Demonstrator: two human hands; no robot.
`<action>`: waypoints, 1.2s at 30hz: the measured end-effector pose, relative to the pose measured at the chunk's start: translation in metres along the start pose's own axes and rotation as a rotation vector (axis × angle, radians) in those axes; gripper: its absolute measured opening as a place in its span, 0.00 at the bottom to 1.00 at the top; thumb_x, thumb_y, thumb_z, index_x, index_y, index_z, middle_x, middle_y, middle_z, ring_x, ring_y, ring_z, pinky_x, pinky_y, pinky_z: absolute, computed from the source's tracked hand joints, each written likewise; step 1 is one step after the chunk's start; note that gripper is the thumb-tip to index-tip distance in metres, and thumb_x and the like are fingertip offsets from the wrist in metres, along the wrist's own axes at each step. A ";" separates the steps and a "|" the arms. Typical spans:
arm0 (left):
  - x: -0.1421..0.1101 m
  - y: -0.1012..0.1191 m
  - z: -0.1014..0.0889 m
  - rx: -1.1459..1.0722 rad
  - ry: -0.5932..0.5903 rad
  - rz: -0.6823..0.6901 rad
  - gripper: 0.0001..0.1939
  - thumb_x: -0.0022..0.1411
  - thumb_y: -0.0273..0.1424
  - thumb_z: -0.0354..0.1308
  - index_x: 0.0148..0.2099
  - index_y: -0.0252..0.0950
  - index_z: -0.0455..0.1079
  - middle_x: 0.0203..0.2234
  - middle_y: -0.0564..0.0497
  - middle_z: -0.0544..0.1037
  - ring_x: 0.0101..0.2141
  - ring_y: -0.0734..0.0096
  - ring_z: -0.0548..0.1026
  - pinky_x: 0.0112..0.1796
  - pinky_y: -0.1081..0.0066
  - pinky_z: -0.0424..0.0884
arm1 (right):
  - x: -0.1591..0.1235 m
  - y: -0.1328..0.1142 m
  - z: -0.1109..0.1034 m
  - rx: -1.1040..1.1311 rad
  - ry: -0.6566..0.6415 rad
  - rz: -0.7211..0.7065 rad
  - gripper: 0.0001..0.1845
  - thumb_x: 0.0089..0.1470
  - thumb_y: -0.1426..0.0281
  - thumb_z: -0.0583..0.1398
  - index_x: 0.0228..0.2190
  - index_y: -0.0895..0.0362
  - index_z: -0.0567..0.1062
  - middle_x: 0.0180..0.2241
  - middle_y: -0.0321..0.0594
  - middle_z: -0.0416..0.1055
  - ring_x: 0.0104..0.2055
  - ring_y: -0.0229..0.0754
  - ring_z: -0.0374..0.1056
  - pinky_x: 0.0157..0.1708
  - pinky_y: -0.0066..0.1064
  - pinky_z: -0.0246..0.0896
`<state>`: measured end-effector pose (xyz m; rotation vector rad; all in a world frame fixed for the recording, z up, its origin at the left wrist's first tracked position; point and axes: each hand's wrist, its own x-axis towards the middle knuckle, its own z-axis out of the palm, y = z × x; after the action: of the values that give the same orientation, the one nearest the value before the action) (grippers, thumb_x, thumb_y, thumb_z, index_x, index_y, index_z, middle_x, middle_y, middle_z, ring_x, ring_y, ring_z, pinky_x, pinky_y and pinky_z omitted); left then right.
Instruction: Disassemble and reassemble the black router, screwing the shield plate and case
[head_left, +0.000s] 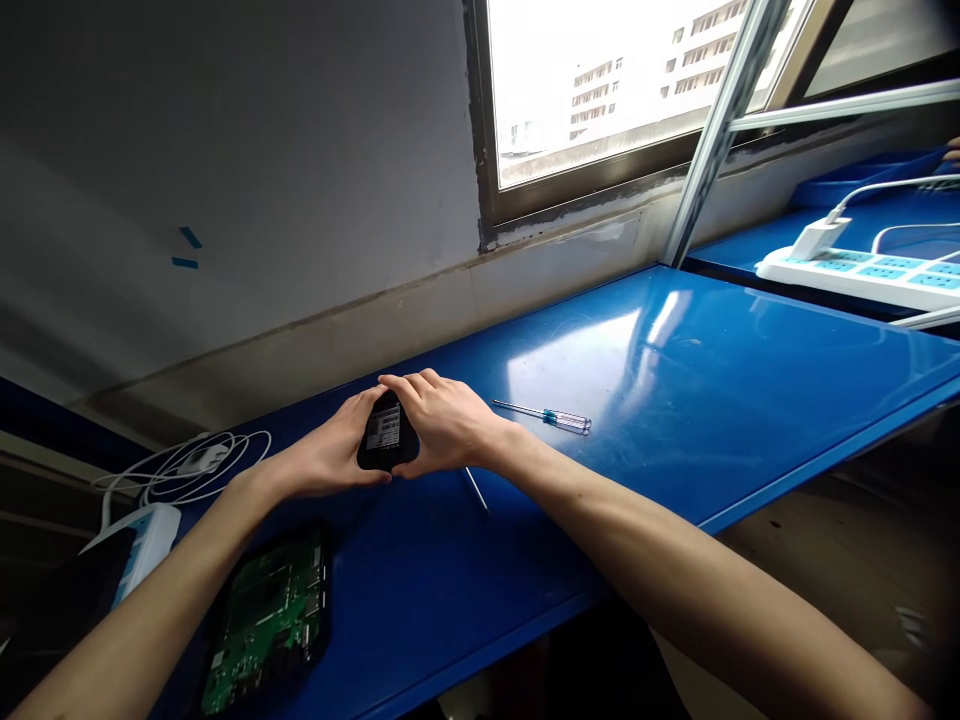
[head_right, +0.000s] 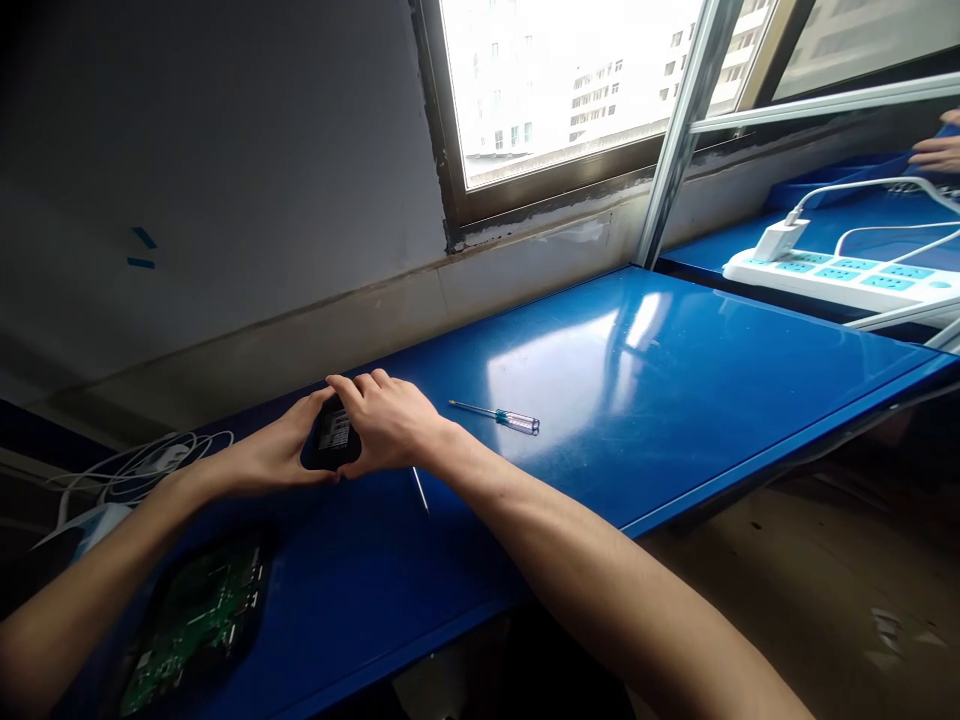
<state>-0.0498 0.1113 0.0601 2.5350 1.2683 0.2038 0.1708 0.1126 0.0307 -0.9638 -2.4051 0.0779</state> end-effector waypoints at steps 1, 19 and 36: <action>0.002 0.001 0.000 0.001 0.003 0.008 0.49 0.51 0.43 0.71 0.70 0.43 0.53 0.64 0.40 0.64 0.65 0.36 0.62 0.62 0.44 0.65 | 0.000 0.000 0.000 -0.006 0.003 -0.006 0.59 0.40 0.50 0.73 0.65 0.63 0.57 0.56 0.57 0.71 0.57 0.60 0.68 0.54 0.49 0.69; -0.008 0.005 0.002 0.080 0.190 0.092 0.56 0.57 0.40 0.69 0.75 0.52 0.35 0.67 0.43 0.52 0.65 0.39 0.61 0.60 0.41 0.67 | 0.003 -0.002 -0.007 0.071 0.273 0.141 0.39 0.66 0.51 0.57 0.67 0.60 0.56 0.58 0.52 0.70 0.60 0.53 0.65 0.60 0.45 0.65; -0.044 -0.017 0.013 -0.025 0.513 0.070 0.49 0.52 0.37 0.73 0.65 0.46 0.42 0.62 0.42 0.61 0.61 0.46 0.69 0.60 0.42 0.68 | 0.003 0.008 0.014 -0.082 0.216 0.234 0.26 0.65 0.66 0.59 0.60 0.63 0.67 0.51 0.52 0.75 0.54 0.53 0.68 0.54 0.43 0.68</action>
<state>-0.0856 0.0830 0.0423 2.5975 1.3255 0.9277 0.1670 0.1226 0.0182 -1.2237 -2.1061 -0.0379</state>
